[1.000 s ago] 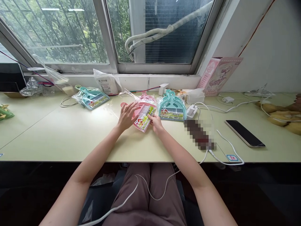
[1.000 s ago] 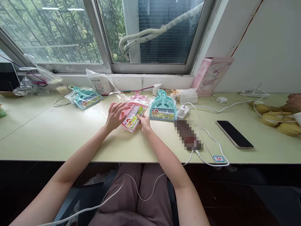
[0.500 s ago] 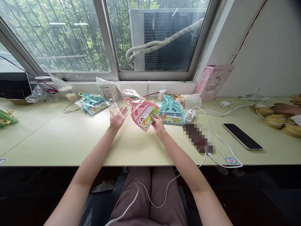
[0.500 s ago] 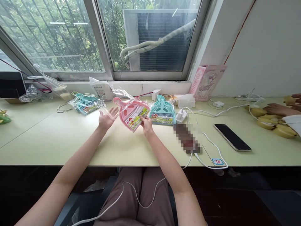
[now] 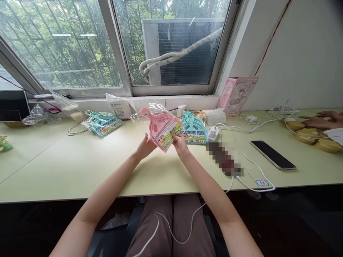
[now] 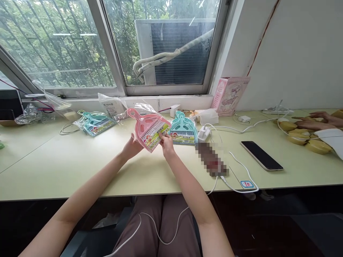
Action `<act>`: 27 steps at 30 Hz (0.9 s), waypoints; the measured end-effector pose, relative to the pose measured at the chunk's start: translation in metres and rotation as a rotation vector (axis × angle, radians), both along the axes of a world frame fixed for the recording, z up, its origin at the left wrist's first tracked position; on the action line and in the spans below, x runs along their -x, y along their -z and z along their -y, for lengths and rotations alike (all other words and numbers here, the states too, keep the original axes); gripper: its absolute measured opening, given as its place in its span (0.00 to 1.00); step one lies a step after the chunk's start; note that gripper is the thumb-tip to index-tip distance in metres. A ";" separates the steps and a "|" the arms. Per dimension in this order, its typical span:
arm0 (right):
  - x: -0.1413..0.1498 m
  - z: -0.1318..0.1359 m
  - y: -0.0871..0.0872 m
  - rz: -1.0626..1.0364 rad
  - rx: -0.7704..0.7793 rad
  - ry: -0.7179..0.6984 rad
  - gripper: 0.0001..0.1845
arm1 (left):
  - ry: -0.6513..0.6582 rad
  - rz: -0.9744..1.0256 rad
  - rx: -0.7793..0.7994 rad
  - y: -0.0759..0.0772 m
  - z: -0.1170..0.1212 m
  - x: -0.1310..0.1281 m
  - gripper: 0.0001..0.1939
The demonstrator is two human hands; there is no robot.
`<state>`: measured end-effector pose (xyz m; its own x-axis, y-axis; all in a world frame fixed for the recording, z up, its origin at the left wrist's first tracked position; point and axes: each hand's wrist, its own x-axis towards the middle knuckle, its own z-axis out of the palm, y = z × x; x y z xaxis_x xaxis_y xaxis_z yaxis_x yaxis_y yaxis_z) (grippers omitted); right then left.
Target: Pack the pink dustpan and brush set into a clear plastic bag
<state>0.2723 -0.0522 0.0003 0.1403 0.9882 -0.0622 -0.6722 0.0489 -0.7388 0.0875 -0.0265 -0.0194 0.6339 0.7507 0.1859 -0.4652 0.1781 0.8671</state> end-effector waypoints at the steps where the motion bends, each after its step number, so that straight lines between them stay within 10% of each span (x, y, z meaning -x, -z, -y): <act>1: -0.001 0.000 0.001 0.022 0.032 0.014 0.13 | -0.033 -0.027 -0.034 0.002 -0.003 0.002 0.39; 8: -0.002 0.000 0.008 0.232 0.204 0.154 0.11 | -0.116 -0.230 -0.285 -0.007 0.005 0.001 0.41; 27: -0.006 -0.002 -0.002 0.300 0.077 0.244 0.15 | -0.151 -0.527 -0.399 -0.012 0.018 -0.002 0.35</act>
